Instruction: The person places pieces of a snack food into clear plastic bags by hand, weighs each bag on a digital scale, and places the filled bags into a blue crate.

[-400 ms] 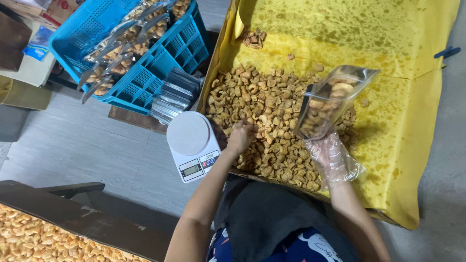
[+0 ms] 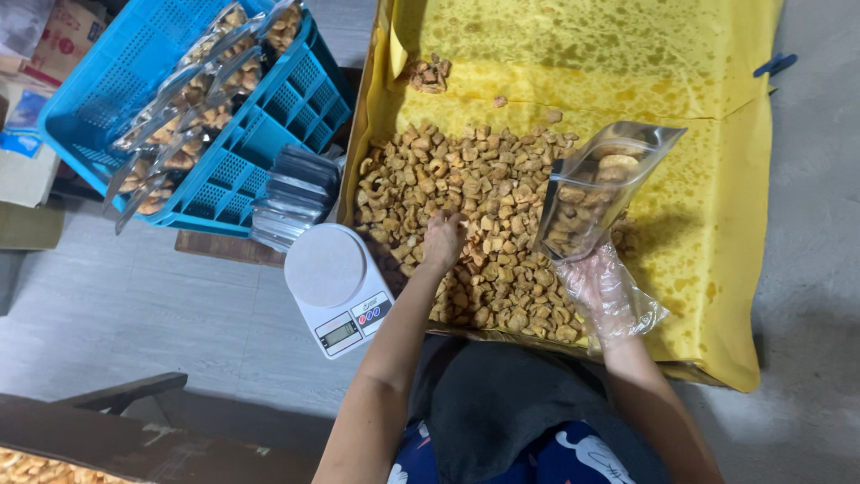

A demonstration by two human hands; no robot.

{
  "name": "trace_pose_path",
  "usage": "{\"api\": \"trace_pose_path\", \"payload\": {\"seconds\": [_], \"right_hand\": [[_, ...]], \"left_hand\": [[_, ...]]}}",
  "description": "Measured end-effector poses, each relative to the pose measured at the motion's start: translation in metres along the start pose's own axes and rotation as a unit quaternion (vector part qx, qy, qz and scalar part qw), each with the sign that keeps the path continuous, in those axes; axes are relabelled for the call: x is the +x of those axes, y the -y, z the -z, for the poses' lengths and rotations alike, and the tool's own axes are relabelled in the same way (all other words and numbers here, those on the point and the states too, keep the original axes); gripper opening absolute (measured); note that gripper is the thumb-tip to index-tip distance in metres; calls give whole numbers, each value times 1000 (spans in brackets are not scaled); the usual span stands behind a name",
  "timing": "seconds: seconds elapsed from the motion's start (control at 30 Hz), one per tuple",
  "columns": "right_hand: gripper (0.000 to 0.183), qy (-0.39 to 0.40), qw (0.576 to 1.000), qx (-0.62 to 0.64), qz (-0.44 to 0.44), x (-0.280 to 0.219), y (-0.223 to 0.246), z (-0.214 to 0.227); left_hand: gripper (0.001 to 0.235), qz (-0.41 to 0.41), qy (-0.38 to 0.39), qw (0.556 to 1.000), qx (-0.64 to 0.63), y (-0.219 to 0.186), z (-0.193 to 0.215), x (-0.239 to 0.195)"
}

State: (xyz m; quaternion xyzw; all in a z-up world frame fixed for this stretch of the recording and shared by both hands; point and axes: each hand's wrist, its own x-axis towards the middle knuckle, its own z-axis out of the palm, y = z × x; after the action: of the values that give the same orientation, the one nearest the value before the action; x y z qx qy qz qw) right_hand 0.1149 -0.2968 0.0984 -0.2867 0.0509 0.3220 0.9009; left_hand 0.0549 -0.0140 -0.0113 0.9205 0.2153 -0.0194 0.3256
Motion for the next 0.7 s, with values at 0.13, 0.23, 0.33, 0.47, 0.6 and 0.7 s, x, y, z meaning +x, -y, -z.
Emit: {"api": "trace_pose_path", "payload": {"seconds": [0.13, 0.23, 0.33, 0.47, 0.6, 0.7], "right_hand": [[67, -8, 1000, 6, 23, 0, 3, 5], [66, -13, 999, 0, 35, -7, 11, 4], [67, 28, 998, -15, 53, -9, 16, 4], [66, 59, 996, 13, 63, -5, 16, 6], [62, 125, 988, -21, 88, -3, 24, -8], [60, 9, 997, 19, 68, -14, 21, -9]], "left_hand": [[27, 40, 42, 997, 47, -8, -9, 11], [18, 61, 94, 992, 53, -11, -8, 9], [17, 38, 93, 994, 37, -9, -6, 6], [18, 37, 35, 999, 1, 1, -10, 10], [16, 33, -22, 999, -24, 0, -10, 32], [19, 29, -17, 999, -16, -5, -6, 44]]}}
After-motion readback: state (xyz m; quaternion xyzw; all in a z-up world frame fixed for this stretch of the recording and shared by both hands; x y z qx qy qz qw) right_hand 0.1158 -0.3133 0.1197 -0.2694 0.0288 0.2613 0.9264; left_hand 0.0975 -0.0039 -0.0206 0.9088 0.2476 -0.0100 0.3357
